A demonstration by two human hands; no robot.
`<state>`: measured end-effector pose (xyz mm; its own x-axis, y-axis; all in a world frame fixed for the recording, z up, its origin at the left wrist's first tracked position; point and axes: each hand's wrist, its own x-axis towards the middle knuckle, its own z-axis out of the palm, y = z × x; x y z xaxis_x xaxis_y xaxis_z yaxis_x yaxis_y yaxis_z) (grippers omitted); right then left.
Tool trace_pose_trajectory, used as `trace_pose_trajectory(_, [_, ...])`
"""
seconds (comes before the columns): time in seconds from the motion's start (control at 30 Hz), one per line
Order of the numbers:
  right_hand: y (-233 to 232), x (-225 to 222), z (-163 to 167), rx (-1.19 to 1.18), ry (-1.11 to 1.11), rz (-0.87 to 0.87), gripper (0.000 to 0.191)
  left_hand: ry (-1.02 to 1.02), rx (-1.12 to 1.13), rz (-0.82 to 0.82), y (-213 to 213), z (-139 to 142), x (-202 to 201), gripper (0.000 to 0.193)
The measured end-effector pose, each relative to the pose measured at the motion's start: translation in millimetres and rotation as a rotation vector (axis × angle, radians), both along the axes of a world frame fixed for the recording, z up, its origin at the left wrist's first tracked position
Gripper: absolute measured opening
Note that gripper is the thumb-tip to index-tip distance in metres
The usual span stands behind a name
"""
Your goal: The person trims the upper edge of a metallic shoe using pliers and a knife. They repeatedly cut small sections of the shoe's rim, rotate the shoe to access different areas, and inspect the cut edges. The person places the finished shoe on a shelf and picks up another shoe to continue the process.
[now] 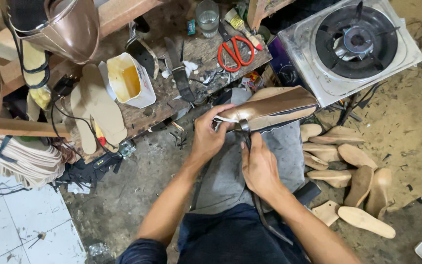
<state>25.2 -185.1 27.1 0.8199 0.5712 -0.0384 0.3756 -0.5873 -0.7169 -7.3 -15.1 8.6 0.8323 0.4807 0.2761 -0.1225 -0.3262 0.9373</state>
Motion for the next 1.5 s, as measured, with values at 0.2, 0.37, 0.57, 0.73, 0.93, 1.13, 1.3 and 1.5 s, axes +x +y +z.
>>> trace_pose_trajectory(0.2, [6,4,-7,0.039,-0.040,0.046,0.019,0.080,-0.395,-0.479,38,4,8,0.042])
trace_pose_trajectory(0.37, [-6,14,2,0.096,-0.080,0.185,0.023,0.219,-0.129,-0.284,33,-5,29,0.037])
trace_pose_trajectory(0.57, [-24,18,19,-0.107,-0.118,0.178,0.022,0.080,0.224,-0.218,29,1,16,0.036])
trace_pose_trajectory(0.73, [-10,21,16,0.061,-0.058,0.127,0.022,0.156,0.239,-0.293,37,13,16,0.048])
trace_pose_trajectory(0.93, [-26,11,2,0.654,-0.064,0.226,0.025,0.127,0.235,-0.368,42,10,11,0.066])
trace_pose_trajectory(1.13, [1,14,-14,0.029,-0.099,0.126,0.021,0.178,0.211,-0.343,41,5,11,0.063])
trace_pose_trajectory(1.3, [-40,-6,6,-0.054,0.132,0.514,0.024,0.059,0.345,-0.290,37,1,-2,0.063])
trace_pose_trajectory(1.5, [-79,80,29,0.643,-0.376,-0.081,0.038,-0.167,0.576,-0.384,29,-16,-29,0.060])
